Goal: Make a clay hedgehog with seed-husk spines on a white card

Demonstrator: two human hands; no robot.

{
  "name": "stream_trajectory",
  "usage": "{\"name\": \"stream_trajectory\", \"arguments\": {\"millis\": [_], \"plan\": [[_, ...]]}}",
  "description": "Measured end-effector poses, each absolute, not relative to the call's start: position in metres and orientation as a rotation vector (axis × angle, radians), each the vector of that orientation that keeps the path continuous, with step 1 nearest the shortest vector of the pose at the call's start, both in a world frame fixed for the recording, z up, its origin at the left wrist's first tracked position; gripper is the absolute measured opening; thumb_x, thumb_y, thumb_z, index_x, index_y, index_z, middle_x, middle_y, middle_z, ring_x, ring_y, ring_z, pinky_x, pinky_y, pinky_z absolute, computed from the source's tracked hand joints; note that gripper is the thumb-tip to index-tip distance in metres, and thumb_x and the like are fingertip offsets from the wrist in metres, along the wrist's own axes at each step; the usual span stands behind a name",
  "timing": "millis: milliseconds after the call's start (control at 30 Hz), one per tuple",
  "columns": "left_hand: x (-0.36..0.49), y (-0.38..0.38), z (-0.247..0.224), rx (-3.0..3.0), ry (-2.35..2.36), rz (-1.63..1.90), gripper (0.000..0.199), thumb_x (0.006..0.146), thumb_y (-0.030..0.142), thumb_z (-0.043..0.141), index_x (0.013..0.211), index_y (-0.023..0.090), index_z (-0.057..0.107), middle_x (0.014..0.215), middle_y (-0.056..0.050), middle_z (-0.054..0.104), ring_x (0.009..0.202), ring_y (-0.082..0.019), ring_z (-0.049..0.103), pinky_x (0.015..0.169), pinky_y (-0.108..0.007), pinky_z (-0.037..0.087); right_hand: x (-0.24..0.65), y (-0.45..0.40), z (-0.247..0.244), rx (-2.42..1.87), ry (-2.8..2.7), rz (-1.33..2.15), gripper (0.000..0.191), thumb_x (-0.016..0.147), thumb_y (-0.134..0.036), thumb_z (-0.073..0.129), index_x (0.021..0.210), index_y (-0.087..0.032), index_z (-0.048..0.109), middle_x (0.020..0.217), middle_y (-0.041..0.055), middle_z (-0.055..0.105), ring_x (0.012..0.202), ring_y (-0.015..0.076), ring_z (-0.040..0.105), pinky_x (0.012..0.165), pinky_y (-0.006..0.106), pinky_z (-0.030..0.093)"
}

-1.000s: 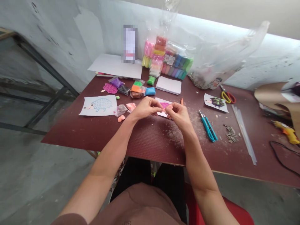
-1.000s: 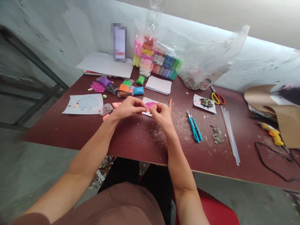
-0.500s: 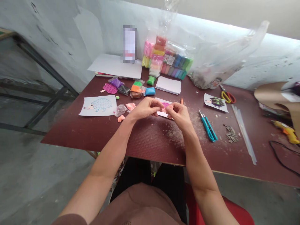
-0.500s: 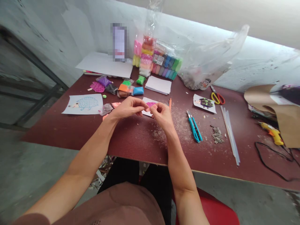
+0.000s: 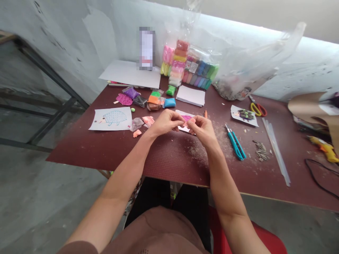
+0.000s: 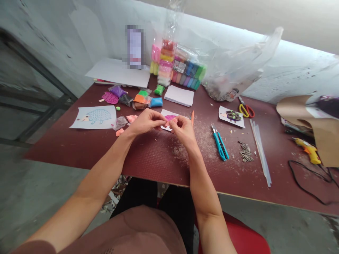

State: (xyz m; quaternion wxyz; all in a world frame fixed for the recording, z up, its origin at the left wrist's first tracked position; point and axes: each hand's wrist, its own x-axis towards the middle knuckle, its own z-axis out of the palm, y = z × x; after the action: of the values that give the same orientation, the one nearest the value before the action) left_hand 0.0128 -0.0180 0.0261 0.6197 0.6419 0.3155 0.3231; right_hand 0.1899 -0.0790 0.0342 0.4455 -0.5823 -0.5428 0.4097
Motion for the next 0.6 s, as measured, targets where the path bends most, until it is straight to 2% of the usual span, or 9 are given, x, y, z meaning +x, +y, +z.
{"name": "stream_trajectory", "arguments": {"millis": [167,367,467,600], "plan": [[0.0111,-0.0166,0.0260,1.494,0.736,0.722,0.017,0.084,0.029,0.077,0.085,0.012,0.080,0.083,-0.007,0.078,0.059,-0.011,0.065,0.059,-0.023,0.053,0.1915,-0.0791,0.0335,-1.430,-1.337,1.022,0.030,0.086,-0.046,0.072,0.074,-0.020,0.063,0.070,0.0017,0.066,0.059,0.0115,0.058,0.061,0.029,0.050],[0.0120,-0.0186,0.0244,1.458,0.674,0.744,0.028,0.076,0.036,0.086,0.086,0.011,0.080,0.083,-0.008,0.078,0.068,-0.013,0.066,0.063,-0.024,0.053,0.1914,-0.0781,0.0319,-1.411,-1.351,1.073,0.037,0.083,-0.054,0.077,0.077,-0.020,0.063,0.073,0.0017,0.068,0.063,0.0121,0.059,0.060,0.028,0.051],[0.0102,-0.0180,0.0249,1.447,0.698,0.736,0.029,0.077,0.037,0.084,0.091,0.011,0.081,0.087,-0.008,0.078,0.071,-0.013,0.067,0.065,-0.025,0.054,0.1916,-0.0783,0.0319,-1.395,-1.308,1.053,0.038,0.082,-0.056,0.077,0.084,-0.021,0.065,0.077,0.0034,0.071,0.065,0.0135,0.062,0.061,0.029,0.053],[0.0086,-0.0155,0.0245,1.500,0.695,0.685,0.023,0.082,0.034,0.077,0.089,0.013,0.082,0.087,-0.007,0.078,0.072,-0.013,0.066,0.068,-0.026,0.054,0.1923,-0.0789,0.0321,-1.396,-1.341,0.955,0.034,0.084,-0.053,0.076,0.083,-0.021,0.067,0.075,0.0040,0.072,0.066,0.0145,0.062,0.063,0.031,0.053]]}}
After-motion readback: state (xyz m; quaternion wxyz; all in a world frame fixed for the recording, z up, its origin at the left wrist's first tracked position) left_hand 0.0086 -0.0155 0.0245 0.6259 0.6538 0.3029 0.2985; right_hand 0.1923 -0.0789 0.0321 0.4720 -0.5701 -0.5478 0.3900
